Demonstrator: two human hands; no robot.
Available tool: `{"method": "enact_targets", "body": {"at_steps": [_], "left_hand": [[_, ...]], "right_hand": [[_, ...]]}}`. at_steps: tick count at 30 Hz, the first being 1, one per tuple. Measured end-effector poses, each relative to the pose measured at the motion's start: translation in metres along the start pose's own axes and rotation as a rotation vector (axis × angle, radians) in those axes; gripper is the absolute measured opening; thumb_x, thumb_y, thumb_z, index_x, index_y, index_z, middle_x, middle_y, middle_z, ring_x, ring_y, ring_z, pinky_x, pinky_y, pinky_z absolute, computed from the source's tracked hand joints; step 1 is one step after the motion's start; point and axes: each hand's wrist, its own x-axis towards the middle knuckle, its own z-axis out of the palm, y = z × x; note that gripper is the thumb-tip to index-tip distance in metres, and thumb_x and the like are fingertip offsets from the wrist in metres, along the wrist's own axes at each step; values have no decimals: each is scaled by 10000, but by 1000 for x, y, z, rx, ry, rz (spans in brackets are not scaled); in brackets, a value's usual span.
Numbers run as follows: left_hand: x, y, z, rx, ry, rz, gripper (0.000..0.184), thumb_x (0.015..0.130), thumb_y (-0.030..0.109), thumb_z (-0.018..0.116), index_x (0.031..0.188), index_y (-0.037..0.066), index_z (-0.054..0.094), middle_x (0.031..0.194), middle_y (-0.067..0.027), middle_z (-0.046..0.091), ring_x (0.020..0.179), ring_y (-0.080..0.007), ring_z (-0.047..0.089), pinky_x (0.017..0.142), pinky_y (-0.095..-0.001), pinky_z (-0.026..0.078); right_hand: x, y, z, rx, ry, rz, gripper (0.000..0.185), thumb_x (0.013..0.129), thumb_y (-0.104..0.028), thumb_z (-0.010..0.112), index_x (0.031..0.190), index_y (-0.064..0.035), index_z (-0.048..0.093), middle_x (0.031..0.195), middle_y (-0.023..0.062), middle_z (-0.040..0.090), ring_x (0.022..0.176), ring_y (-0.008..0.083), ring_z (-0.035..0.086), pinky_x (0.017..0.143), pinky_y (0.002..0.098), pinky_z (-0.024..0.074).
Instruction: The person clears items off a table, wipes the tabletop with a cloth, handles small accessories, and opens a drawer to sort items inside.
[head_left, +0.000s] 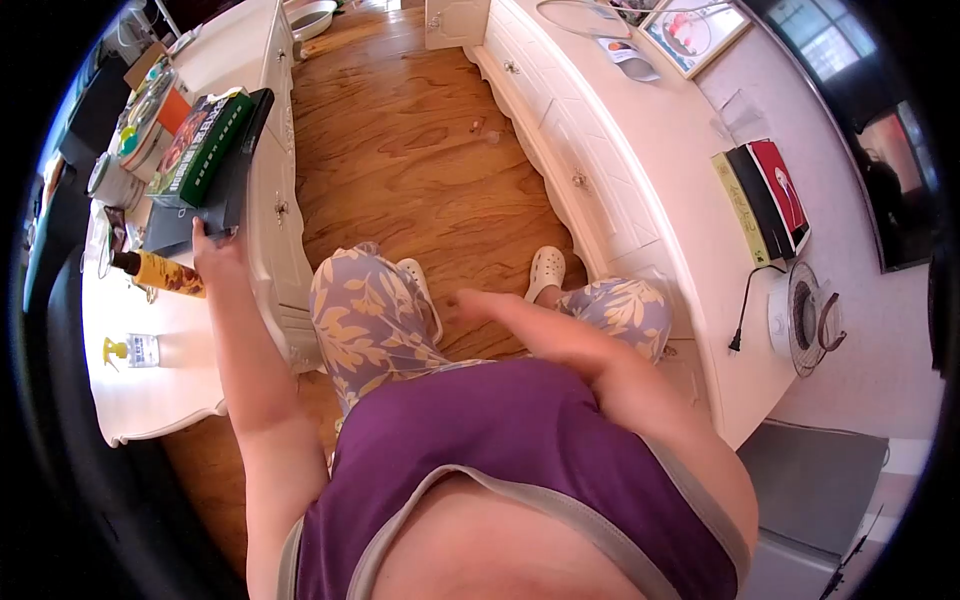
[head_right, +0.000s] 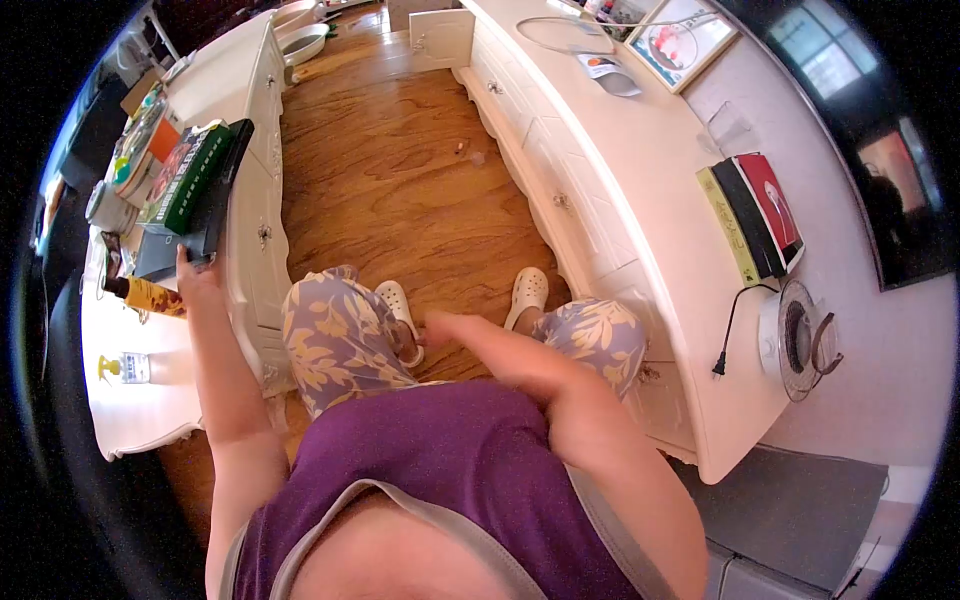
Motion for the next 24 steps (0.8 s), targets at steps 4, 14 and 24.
{"method": "enact_targets", "body": {"at_steps": [4, 14, 24], "left_hand": [[16, -1, -19, 54, -51, 8, 297, 858, 211, 595, 1067, 14, 519, 1068, -130, 580, 945, -306, 578, 799, -501, 505], [-67, -13, 22, 474, 32, 593, 790, 782, 129, 646, 1353, -112, 154, 1321, -223, 340, 1163, -299, 424, 999, -359, 364], [-110, -25, 49, 1252, 35, 1178, 700, 803, 191, 618, 1355, -39, 255, 1410, -249, 229, 1329, -352, 187, 1077, -404, 191]], "right_hand": [[7, 33, 18, -4, 15, 2, 561, 777, -329, 610, 1209, 13, 508, 1105, 248, 574, 1042, 358, 551, 880, 374, 445], [-2, 21, -14, 68, 227, -46, 473, 776, -295, 615, 1122, 20, 547, 983, 230, 616, 928, 361, 591, 793, 399, 470], [-26, -16, -48, 84, 252, -132, 445, 821, -253, 587, 1148, 36, 500, 1040, 243, 584, 972, 380, 558, 818, 416, 450]]}}
